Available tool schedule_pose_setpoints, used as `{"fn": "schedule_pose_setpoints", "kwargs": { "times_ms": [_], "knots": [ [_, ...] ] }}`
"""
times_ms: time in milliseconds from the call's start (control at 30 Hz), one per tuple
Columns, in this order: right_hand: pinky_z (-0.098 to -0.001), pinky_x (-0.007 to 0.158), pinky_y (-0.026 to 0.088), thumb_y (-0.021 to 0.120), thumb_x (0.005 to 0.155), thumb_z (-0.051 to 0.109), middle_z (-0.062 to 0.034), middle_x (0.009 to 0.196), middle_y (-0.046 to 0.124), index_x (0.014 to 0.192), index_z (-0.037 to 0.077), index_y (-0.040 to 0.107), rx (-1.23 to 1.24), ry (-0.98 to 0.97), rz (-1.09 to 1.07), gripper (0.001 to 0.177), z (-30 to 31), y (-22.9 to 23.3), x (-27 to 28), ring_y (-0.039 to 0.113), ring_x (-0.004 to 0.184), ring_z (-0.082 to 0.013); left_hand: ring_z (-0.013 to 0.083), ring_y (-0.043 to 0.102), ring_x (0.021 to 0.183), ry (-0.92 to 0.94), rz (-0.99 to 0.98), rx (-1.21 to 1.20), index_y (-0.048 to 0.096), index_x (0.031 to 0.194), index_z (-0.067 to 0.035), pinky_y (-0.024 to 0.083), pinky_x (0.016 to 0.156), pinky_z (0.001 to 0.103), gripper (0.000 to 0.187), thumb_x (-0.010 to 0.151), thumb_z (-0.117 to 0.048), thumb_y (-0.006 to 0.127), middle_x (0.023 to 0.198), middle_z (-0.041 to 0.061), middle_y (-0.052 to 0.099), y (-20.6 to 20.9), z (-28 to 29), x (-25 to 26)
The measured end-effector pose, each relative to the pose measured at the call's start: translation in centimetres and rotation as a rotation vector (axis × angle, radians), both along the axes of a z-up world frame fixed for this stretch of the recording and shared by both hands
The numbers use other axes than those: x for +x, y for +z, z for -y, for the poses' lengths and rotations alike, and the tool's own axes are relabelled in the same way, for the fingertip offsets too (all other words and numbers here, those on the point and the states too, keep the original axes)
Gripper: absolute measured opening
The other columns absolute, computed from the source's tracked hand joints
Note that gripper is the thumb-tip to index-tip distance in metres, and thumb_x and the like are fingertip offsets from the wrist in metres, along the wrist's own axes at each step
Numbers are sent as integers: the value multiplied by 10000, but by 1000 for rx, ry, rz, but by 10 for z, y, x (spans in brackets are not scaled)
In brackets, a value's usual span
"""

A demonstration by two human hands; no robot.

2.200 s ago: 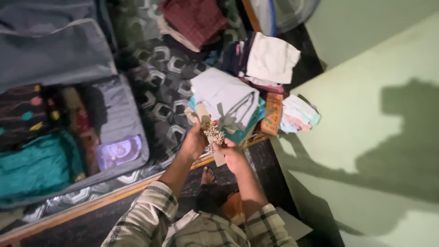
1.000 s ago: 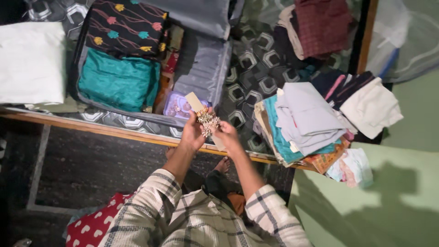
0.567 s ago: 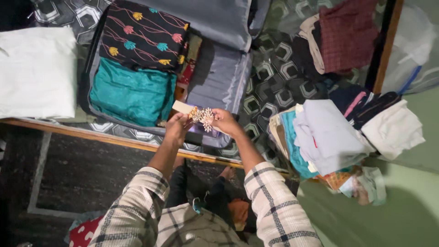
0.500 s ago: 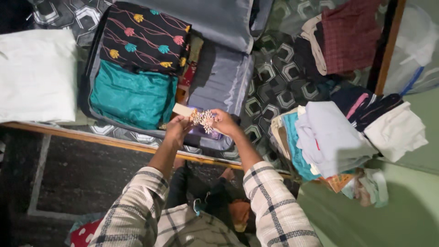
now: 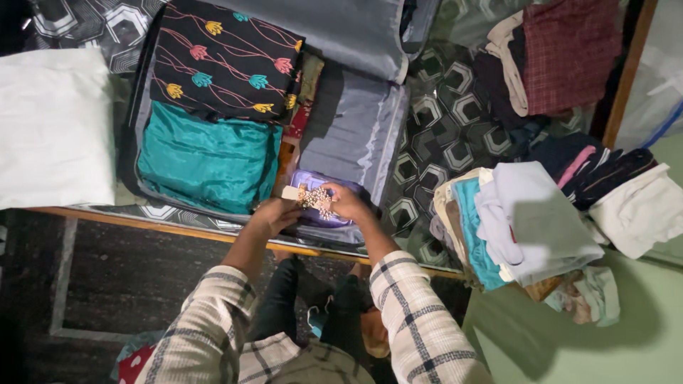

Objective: The person packs folded clothes, a purple zippered pouch, and a box containing bangles into a suitcase on a bed. They arrange various garments and smaller items by hand inside the open suitcase.

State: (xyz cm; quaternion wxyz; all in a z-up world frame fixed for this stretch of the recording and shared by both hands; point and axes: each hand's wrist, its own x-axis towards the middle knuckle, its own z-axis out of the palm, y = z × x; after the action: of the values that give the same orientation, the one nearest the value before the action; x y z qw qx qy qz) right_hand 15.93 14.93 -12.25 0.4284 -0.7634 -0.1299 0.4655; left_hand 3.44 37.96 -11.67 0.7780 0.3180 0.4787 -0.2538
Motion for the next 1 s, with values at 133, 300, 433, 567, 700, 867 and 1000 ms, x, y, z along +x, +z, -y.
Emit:
{"fn": "schedule_pose_setpoints", "kwargs": {
  "times_ms": [133, 300, 433, 567, 700, 867, 1000],
  "knots": [
    [-334, 647, 506, 803, 829, 92, -38, 792, 615, 1350, 192, 628, -22, 96, 159, 558, -4, -4, 1, 577, 710, -155, 378, 751, 979, -455, -22, 792, 760, 1127, -17, 578, 852, 478, 229, 971, -166, 682, 1088, 270, 781, 51, -3, -1],
    [-367, 782, 541, 762, 823, 88, -132, 998, 692, 1362, 185, 652, 74, 101, 188, 559, 13, 21, -6, 656, 893, -234, 407, 687, 1076, -590, 477, 1459, 732, 1154, -93, 557, 922, 486, 300, 891, -24, 605, 1205, 195, 714, 89, -1, -1],
    [-404, 845, 548, 822, 780, 126, -177, 1112, 717, 1279, 127, 664, 119, 46, 492, 523, 13, 74, -13, 700, 997, -339, 456, 675, 959, -819, 553, 1392, 677, 1274, -67, 556, 829, 507, 572, 716, 39, 610, 1191, 233, 678, 88, -5, -2],
    [-446, 865, 526, 846, 724, 137, -147, 1035, 724, 1099, 101, 694, -37, -18, 643, 406, 9, 108, -22, 678, 999, -360, 400, 708, 1019, -1126, 315, 1323, 735, 1144, -77, 576, 890, 478, 288, 880, -55, 621, 1141, 217, 716, 69, -10, -4],
    [-464, 900, 520, 743, 744, 20, -142, 1056, 690, 1064, 111, 724, -206, 86, 669, 333, 12, 110, -37, 631, 1068, -363, 357, 734, 1047, -1367, 285, 1312, 784, 998, -45, 596, 915, 438, 198, 945, -121, 610, 1118, 225, 739, 41, -14, -3],
    [-475, 902, 516, 715, 691, -2, -128, 1050, 676, 1039, 117, 723, -261, 134, 736, 368, 16, 108, -46, 628, 1071, -361, 373, 730, 1021, -1371, 351, 1414, 754, 1040, -23, 607, 845, 456, 206, 916, -67, 595, 1203, 226, 679, 34, -9, 3],
    [-468, 920, 519, 687, 745, 6, -110, 1070, 682, 1026, 134, 728, -306, 122, 842, 312, 14, 107, -44, 625, 1088, -358, 394, 712, 998, -1315, 356, 1458, 638, 1271, -11, 600, 813, 466, 405, 869, -38, 597, 1254, 243, 619, 52, -6, 8]
  ]
}}
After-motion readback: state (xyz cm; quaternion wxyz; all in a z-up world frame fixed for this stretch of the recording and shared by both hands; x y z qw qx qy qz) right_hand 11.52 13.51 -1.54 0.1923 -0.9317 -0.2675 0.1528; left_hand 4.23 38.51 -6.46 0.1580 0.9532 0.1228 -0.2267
